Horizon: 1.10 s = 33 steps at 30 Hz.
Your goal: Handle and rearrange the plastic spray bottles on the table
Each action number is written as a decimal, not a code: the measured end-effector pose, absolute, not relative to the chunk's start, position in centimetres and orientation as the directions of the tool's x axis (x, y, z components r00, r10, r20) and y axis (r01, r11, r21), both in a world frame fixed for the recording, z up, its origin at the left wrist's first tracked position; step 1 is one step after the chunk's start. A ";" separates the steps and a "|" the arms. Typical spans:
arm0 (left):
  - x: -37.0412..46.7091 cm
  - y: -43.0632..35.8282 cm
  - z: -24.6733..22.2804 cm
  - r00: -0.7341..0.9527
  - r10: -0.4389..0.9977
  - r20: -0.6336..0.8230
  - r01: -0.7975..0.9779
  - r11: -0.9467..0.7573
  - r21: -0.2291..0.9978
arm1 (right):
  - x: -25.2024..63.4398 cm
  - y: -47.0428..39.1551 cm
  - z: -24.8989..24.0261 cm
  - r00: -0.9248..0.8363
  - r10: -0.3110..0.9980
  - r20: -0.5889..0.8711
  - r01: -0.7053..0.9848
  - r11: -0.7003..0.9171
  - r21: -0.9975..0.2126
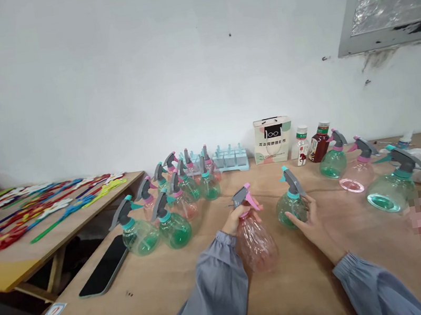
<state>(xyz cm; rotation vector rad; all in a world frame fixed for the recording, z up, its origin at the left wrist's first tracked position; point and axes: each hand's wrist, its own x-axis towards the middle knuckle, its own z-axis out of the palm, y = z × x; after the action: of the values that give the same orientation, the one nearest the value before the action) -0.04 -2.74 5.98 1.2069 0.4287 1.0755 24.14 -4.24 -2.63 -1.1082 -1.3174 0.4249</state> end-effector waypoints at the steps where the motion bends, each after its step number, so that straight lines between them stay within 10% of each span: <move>1: 0.0 -2.9 6.1 0.479 0.838 0.261 -0.430 -0.036 0.902 | 24.2 -4.2 -2.6 0.268 0.790 0.551 0.321 0.466 -0.824; 27: -0.3 -3.6 7.6 0.469 0.859 0.206 -0.325 -0.049 0.944 | 23.9 -4.7 -2.0 0.282 0.812 0.511 0.293 0.435 -0.852; 33: -2.8 -3.2 9.0 0.014 0.926 0.378 -0.084 -0.376 0.923 | 24.1 -4.6 -2.3 0.267 0.818 0.510 0.298 0.433 -0.851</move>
<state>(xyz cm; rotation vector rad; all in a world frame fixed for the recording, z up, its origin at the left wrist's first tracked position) -2.81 -3.22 9.00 1.4379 0.9181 1.4996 24.07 -4.57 -2.28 -1.1239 -1.3044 0.4757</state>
